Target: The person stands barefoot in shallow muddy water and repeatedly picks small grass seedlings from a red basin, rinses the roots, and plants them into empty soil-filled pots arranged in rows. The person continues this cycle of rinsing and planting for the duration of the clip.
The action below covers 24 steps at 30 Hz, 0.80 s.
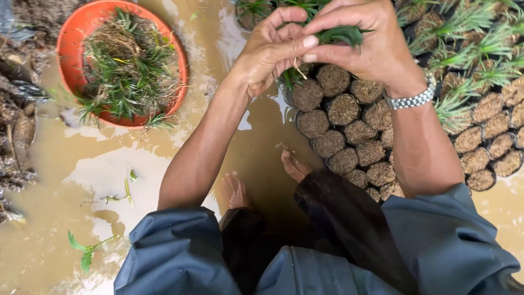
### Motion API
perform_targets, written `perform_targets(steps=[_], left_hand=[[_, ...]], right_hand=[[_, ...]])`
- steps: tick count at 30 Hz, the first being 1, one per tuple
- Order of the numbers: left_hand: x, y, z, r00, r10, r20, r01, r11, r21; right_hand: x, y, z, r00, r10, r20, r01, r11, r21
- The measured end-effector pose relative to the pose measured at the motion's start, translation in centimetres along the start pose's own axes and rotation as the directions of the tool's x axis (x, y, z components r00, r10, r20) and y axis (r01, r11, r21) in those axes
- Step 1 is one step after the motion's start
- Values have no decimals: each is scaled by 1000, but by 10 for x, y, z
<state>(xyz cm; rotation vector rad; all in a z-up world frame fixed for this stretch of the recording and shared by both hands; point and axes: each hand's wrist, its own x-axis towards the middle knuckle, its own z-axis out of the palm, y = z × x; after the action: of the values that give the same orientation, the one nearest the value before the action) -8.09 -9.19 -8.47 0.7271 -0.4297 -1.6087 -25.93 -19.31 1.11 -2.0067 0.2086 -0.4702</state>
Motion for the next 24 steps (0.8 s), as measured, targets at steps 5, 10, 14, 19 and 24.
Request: perform_targets(steps=[5, 10, 14, 19, 24], left_hand=[[35, -36, 22, 997, 7, 75, -12, 997, 70], [46, -81, 34, 861, 397, 319, -396, 128, 909], [61, -127, 34, 857, 138, 496, -395, -440, 806], [68, -133, 40, 905, 8, 425, -311, -668, 676], [65, -142, 59, 967, -83, 243, -207, -810, 549]], right_hand=[[-42, 8, -32, 992, 41, -120, -54, 993, -109], [-105, 42, -52, 937, 110, -331, -218, 925, -312], [-139, 67, -48, 877, 190, -441, -378, 841, -388], [-142, 70, -42, 844, 213, -493, -443, 795, -414], [-151, 86, -30, 825, 273, -495, -511, 735, -446]])
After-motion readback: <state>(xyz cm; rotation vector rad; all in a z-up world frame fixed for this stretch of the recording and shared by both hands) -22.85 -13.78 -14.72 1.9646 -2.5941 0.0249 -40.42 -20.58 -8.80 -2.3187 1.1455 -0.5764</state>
